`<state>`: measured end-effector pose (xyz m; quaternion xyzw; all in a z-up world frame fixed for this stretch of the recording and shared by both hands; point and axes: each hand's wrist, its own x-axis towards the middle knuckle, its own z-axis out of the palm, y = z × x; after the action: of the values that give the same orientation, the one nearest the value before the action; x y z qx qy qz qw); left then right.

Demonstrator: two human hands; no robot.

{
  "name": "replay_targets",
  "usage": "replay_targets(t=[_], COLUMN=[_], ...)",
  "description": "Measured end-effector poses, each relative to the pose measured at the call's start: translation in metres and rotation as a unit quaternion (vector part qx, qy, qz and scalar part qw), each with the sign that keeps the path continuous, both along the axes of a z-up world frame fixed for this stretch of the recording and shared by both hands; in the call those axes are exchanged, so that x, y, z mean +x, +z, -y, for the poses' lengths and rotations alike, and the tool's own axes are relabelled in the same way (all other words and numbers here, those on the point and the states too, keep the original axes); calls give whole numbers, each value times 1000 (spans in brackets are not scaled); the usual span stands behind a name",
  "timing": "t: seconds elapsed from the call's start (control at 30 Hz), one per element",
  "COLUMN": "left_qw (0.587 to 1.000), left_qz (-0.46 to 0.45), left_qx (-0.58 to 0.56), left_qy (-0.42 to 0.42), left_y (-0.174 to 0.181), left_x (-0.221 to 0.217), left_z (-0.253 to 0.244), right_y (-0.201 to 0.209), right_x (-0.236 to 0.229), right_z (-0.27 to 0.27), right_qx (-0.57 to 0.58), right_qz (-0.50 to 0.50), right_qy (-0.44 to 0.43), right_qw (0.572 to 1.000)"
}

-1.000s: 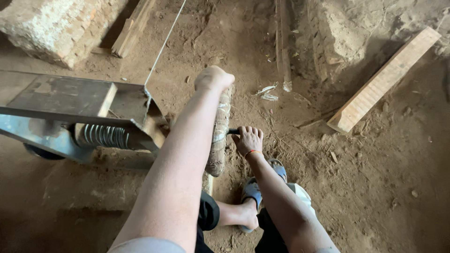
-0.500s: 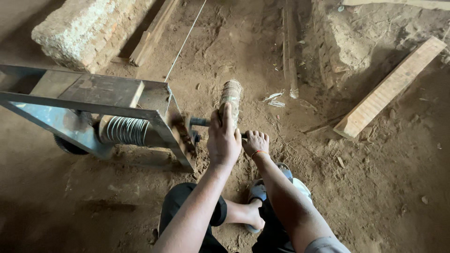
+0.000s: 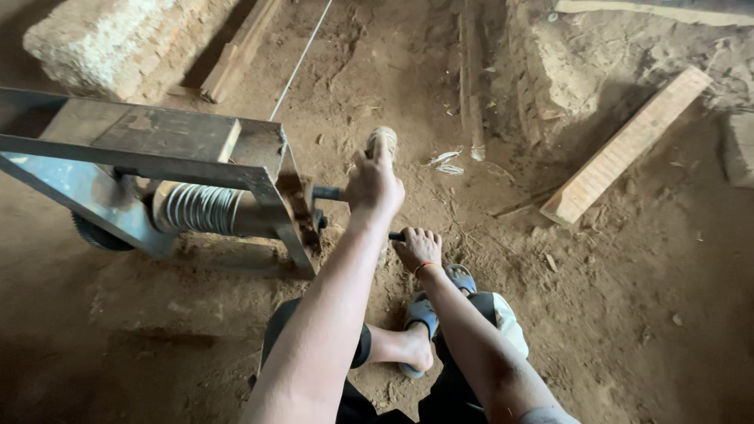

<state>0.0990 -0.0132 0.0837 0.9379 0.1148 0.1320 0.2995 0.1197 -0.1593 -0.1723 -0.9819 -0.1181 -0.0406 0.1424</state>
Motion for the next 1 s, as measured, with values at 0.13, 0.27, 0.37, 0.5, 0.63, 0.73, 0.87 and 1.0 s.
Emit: replay_targets(t=[0.13,0.27,0.37,0.5,0.63,0.73,0.87,1.0], left_qw=[997,936,912,967,969,965,963,953], left_qz=[-71,-140,-169,-218,-247,-260,-271,-304], left_qx=[-1,-281,-340,-109,3,-4,-1,4], left_qy=[18,158,157,76,32,34,17,0], left_y=[12,10,20,46,53,45,29,21], left_x=[23,56,62,60,71,88,107,125], left_z=[0,0,-2,-4,-6,-9,-14,-18], right_y=[3,12,21,30,34,37,44,56], right_x=[-16,-29,-36,-49,-60,-66,-74,-82], right_z=[3,4,3,5,8,10,13,14], right_qx=[7,19,2,11,44,47,42,58], right_qz=[4,6,-27,-29,-10,-8,-14,-25], right_qy=[9,12,6,13,24,33,45,52], right_qw=[1000,1000,1000,999,999,998,998,997])
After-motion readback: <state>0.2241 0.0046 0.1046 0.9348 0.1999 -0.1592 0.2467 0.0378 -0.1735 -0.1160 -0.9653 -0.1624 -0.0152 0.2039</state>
